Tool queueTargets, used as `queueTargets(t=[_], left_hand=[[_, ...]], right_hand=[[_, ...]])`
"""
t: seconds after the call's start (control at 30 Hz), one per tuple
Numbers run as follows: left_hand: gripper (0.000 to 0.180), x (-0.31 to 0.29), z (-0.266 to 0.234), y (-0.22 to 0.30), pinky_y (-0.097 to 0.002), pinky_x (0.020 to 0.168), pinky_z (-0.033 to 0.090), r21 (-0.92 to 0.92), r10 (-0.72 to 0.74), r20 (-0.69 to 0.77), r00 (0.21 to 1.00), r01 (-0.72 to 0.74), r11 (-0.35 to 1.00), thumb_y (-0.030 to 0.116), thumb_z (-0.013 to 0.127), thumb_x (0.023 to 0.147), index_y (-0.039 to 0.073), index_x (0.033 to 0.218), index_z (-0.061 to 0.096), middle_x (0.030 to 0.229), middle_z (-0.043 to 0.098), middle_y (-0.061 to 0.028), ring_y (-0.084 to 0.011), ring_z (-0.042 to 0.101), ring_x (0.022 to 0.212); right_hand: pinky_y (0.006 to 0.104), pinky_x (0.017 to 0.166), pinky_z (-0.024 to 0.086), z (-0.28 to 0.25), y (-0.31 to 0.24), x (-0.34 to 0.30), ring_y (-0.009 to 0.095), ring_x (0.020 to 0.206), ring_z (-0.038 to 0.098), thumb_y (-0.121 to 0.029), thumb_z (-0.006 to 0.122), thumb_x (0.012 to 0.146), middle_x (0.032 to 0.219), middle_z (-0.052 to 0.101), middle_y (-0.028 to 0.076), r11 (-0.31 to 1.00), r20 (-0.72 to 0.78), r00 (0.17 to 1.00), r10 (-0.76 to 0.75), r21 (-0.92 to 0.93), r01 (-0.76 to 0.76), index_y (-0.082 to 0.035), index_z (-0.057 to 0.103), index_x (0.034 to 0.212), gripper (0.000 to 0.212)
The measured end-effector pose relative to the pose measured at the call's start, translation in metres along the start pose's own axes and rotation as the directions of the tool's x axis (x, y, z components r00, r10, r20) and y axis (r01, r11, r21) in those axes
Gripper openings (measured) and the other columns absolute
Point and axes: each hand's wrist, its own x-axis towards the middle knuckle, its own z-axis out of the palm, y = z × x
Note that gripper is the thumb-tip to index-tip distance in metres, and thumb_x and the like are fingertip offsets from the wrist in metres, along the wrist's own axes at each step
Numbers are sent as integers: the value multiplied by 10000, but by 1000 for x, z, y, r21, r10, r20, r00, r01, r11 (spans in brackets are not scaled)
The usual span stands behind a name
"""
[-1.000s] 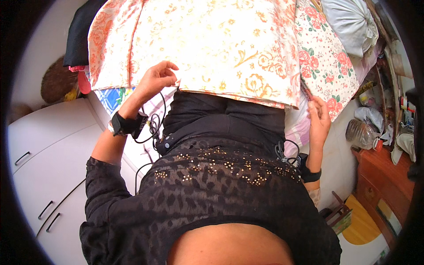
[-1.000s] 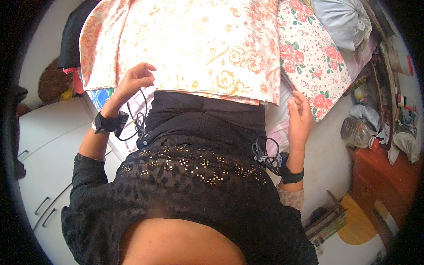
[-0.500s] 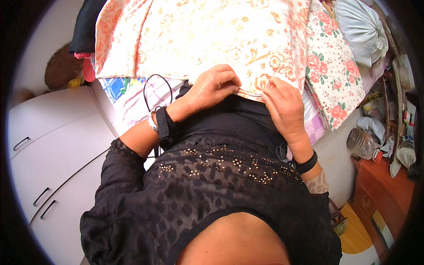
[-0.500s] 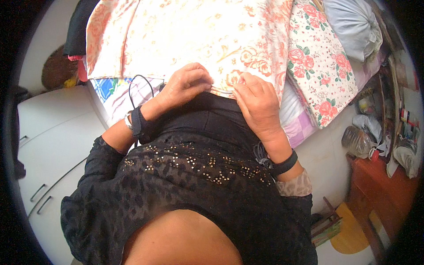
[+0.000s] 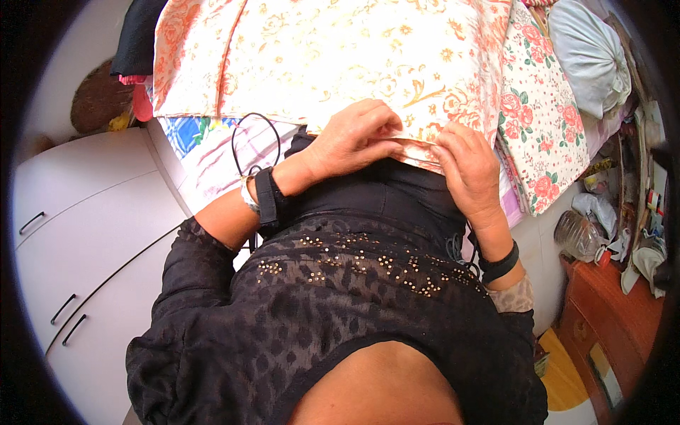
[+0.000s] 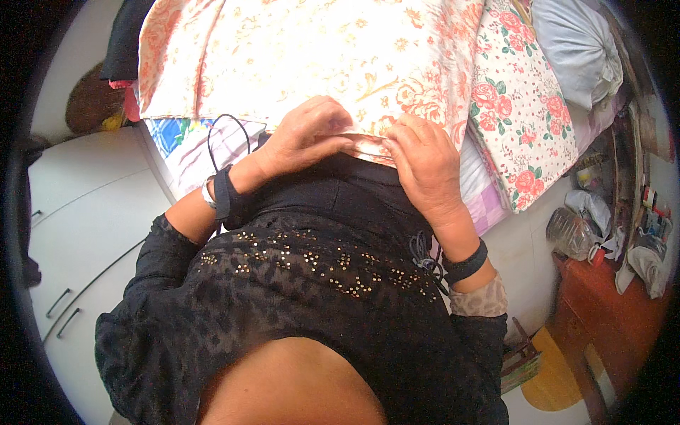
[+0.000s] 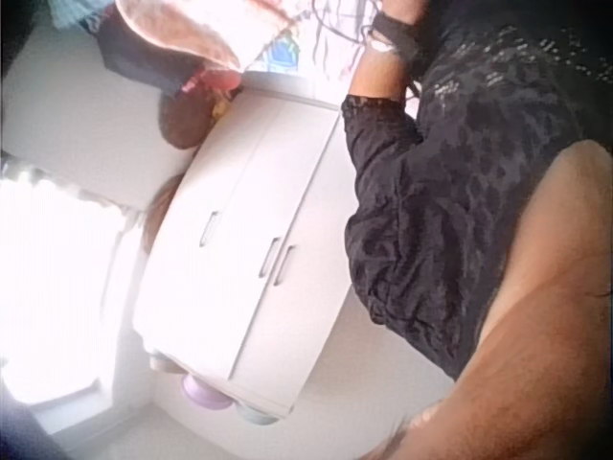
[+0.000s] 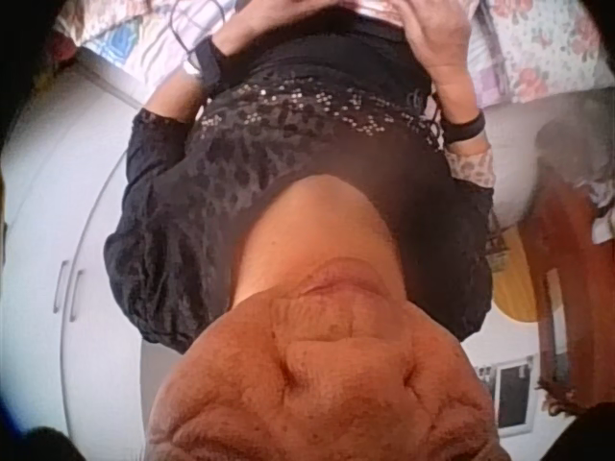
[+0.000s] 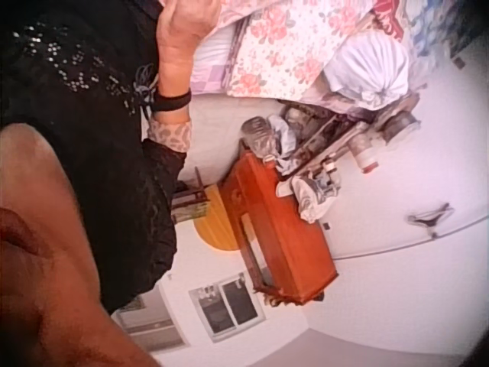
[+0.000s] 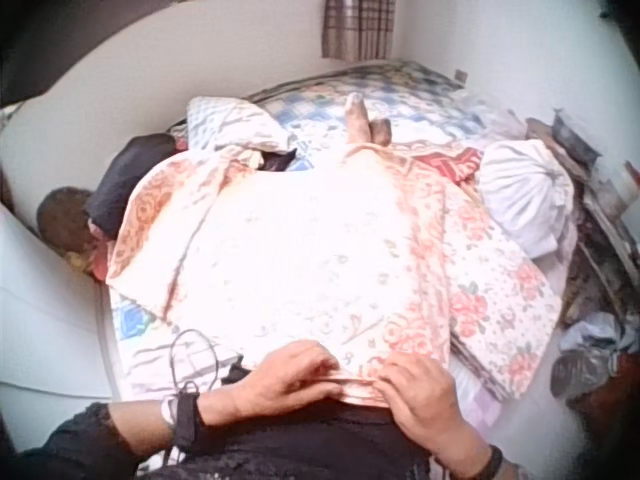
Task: The person folds a floral-patterned cloth on a bed. They smooth the fabric, fold it in half multiple times, and adjust the edges to create a neat rectangular bundle.
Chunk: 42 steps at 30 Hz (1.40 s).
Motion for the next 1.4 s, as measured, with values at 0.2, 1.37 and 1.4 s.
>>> queueTargets(t=[0.2,1.37,1.4], left_hand=[[196,19,17,-4,-384,735,485,-3,165,-71,984,-165,986,98,738,767,75,931,634,867,608,-87,-304,596,840],[134,22,27,-7,-380,769,435,-18,250,5,968,-250,968,154,723,834,96,943,670,860,626,-57,-275,587,856],[132,21,26,-7,-382,770,433,-29,249,4,968,-249,968,156,722,836,95,941,670,857,624,-58,-275,586,855]], right_hand=[[375,803,489,-3,1,2,290,924,620,-49,678,845,1032,645,103,998,48,998,-47,49,44,-16,646,941,106],[369,773,464,9,0,-9,232,938,627,-107,725,794,1024,635,41,991,-67,990,-124,-64,120,-75,666,945,165],[370,773,464,9,0,-9,233,944,627,-104,724,795,1032,635,43,988,-77,987,-138,-75,132,-76,668,953,171]])
